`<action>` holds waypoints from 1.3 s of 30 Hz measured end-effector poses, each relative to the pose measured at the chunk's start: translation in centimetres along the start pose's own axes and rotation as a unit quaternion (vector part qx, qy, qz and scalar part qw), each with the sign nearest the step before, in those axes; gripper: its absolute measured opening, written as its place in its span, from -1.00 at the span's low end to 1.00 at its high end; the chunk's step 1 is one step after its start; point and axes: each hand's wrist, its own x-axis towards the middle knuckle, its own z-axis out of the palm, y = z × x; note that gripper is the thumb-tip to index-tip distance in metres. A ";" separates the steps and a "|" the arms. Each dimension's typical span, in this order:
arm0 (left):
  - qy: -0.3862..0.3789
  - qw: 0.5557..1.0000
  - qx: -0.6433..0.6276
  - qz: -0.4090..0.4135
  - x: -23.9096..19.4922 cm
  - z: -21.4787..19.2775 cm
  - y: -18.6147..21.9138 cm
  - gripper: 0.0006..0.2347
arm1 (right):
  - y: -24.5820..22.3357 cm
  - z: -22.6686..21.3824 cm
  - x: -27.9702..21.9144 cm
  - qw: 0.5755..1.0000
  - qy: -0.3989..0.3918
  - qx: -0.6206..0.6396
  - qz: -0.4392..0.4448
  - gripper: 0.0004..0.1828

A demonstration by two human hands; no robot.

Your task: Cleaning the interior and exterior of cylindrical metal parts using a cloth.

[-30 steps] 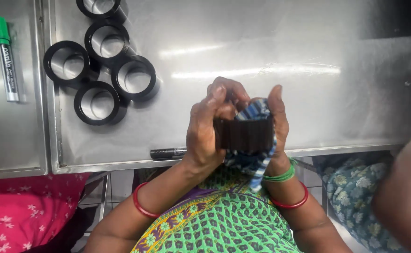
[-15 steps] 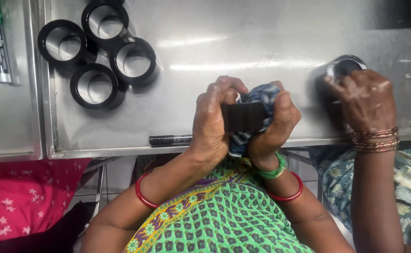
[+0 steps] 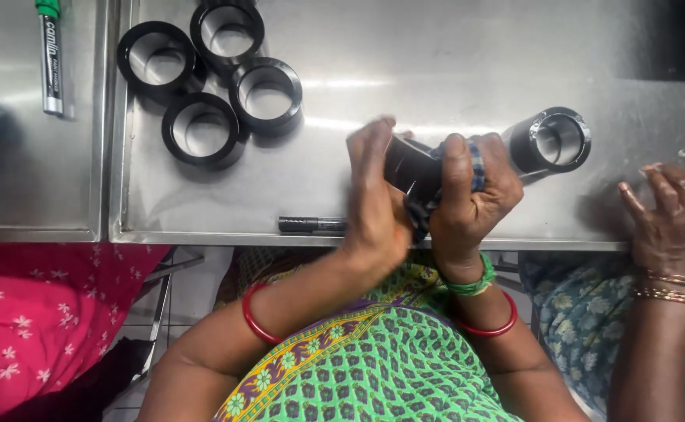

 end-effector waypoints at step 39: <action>-0.342 0.914 0.219 -0.014 6.9 -2.9 2.1 -0.46 | 5.0 -9.3 4.4 0.947 -0.086 -0.308 -0.036 -0.69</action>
